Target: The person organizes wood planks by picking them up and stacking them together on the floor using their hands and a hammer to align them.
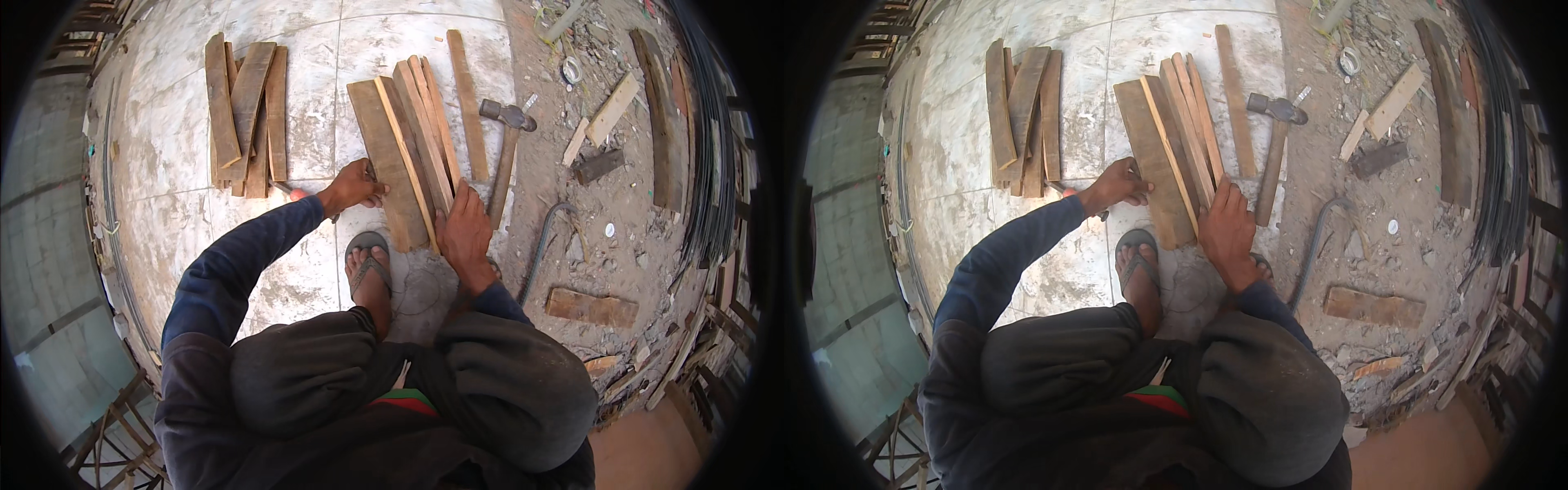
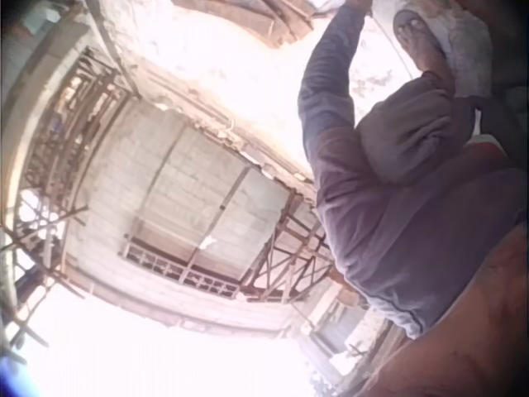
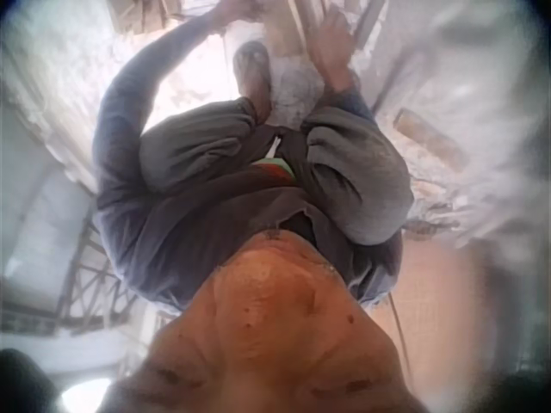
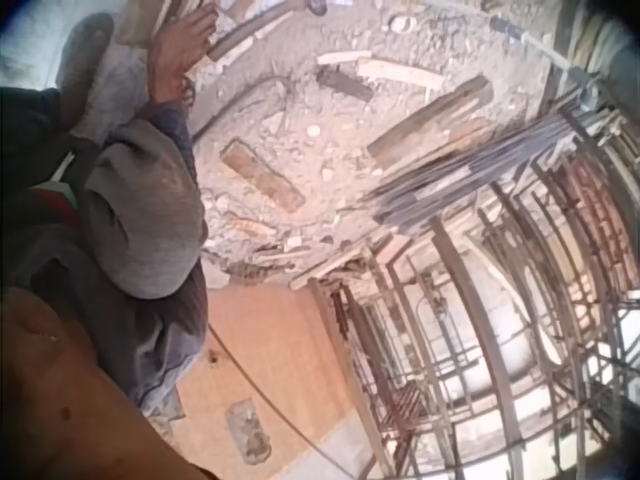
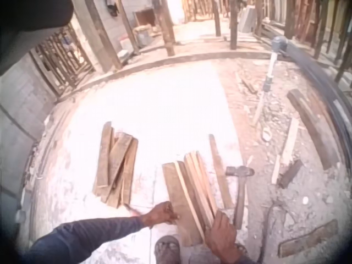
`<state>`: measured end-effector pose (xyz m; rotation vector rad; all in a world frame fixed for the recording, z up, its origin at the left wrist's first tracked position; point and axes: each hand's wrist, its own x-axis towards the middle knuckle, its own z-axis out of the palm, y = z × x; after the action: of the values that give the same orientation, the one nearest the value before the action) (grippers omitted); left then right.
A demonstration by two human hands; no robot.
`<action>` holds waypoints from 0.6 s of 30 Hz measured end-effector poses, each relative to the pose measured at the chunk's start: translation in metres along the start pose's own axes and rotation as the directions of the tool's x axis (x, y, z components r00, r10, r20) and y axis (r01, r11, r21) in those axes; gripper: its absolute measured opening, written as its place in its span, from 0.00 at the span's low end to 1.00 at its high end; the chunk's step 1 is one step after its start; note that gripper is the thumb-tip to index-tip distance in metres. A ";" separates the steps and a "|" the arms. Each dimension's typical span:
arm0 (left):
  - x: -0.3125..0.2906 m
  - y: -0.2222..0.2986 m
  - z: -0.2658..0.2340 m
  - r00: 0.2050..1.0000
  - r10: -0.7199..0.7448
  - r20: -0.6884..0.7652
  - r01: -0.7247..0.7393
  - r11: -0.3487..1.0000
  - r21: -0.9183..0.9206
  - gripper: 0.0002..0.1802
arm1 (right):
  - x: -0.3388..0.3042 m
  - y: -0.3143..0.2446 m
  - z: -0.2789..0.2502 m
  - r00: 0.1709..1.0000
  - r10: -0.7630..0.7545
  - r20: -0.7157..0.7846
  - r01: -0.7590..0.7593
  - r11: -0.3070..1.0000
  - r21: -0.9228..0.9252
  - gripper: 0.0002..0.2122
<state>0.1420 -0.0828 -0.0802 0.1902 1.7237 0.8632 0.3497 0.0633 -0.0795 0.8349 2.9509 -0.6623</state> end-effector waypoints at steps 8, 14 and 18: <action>0.008 -0.003 0.000 0.994 -0.080 0.071 0.062 0.971 0.232 0.20 | 0.003 0.007 -0.010 0.997 -0.079 -0.002 0.079 0.992 0.099 0.40; 0.007 -0.013 0.008 0.998 -0.056 0.002 0.056 0.995 0.082 0.19 | -0.010 0.013 0.003 0.981 -0.168 -0.095 0.182 0.969 0.166 0.43; 0.006 -0.028 0.010 0.997 -0.059 -0.054 0.061 0.998 0.033 0.29 | -0.004 0.015 0.000 0.998 -0.041 0.037 0.032 0.975 0.219 0.45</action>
<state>0.1572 -0.0952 -0.1035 0.1393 1.7855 0.8012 0.3608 0.0722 -0.0848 0.7693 2.8995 -1.0079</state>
